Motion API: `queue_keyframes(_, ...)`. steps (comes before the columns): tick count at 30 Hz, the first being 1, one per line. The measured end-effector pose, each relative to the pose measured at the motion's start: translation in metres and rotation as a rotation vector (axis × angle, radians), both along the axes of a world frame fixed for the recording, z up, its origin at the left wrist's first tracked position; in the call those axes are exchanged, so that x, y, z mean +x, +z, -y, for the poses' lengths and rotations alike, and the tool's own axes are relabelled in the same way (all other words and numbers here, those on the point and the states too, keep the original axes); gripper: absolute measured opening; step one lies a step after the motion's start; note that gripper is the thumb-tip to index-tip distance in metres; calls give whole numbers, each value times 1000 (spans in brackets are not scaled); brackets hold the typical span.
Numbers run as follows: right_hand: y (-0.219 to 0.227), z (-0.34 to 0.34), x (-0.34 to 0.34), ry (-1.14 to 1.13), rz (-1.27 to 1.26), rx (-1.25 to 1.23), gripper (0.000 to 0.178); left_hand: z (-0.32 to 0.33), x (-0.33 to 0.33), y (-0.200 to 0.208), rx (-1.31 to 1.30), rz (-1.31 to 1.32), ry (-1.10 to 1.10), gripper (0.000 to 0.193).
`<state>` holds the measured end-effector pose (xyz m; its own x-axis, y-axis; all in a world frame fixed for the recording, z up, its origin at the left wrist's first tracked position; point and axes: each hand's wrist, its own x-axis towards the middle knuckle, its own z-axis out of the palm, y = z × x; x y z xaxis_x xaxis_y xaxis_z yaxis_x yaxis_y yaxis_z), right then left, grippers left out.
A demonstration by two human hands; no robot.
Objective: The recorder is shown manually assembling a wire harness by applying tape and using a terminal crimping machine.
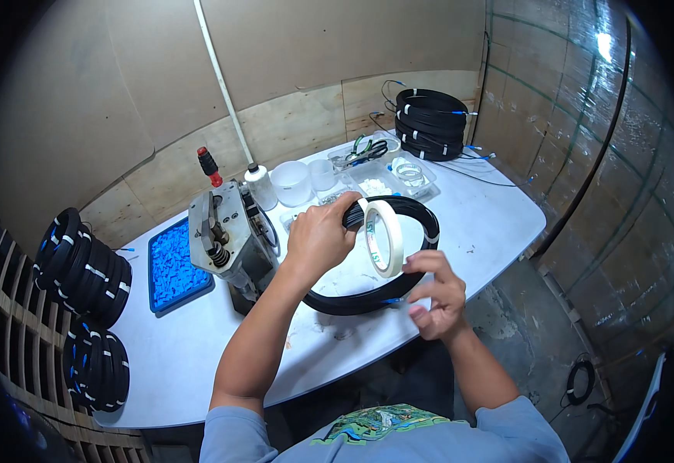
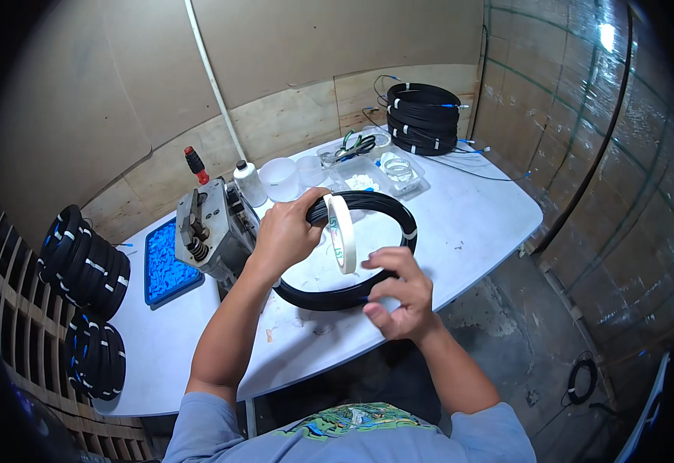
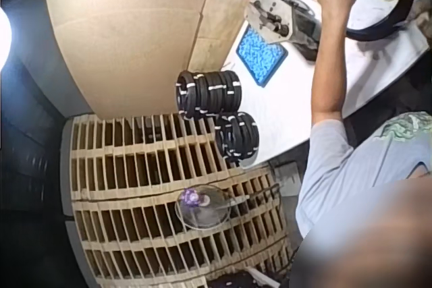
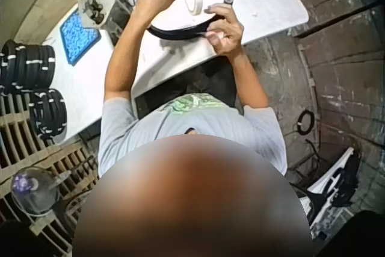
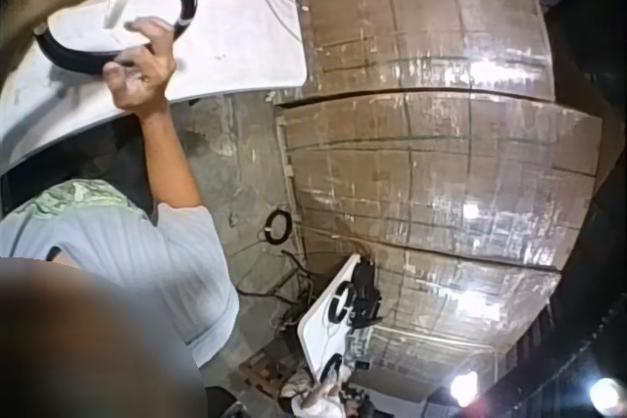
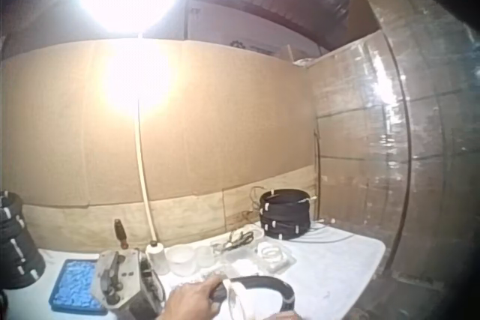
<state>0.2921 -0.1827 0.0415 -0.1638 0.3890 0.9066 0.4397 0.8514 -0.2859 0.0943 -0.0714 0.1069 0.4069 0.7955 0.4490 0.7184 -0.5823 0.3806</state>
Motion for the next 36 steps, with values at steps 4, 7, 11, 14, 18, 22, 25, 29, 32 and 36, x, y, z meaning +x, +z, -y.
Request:
queue_keyframes(4, 17, -7, -15, 8, -296, -270, 43, 5, 1, 0, 31, -19, 25, 41)
queue_keyframes(7, 32, 2, -36, -23, -360, -434, 41, 5, 2, -2, 45, -29, 32, 41)
queue_keyframes(11, 23, 13, -36, -160, -268, -472, 31, 4, -1, -3, 58, -17, 28, 40)
queue_keyframes(14, 10, 10, -26, -161, -64, -637, 33, 4, -2, -3, 40, -10, 34, 39)
queue_keyframes(18, -3, -26, -17, -45, -528, -744, 31, 11, 8, 2, 56, -3, 22, 39)
queue_keyframes(22, 12, -48, -32, 85, -700, -826, 25, 14, 14, 3, 74, -46, 26, 39)
queue_keyframes(25, 17, -47, -43, 227, -851, -920, 29, 12, 13, -1, 91, -75, 26, 41)
queue_keyframes(29, 23, -42, -39, 299, -865, -1036, 37, 9, 10, -4, 87, -60, 34, 42)
queue_keyframes(32, 23, -42, -37, 267, -813, -1015, 24, 11, 12, 0, 69, -65, 41, 42)
queue_keyframes(36, 46, -32, -31, 280, -747, -1097, 19, 12, 8, 0, 47, -69, 51, 40)
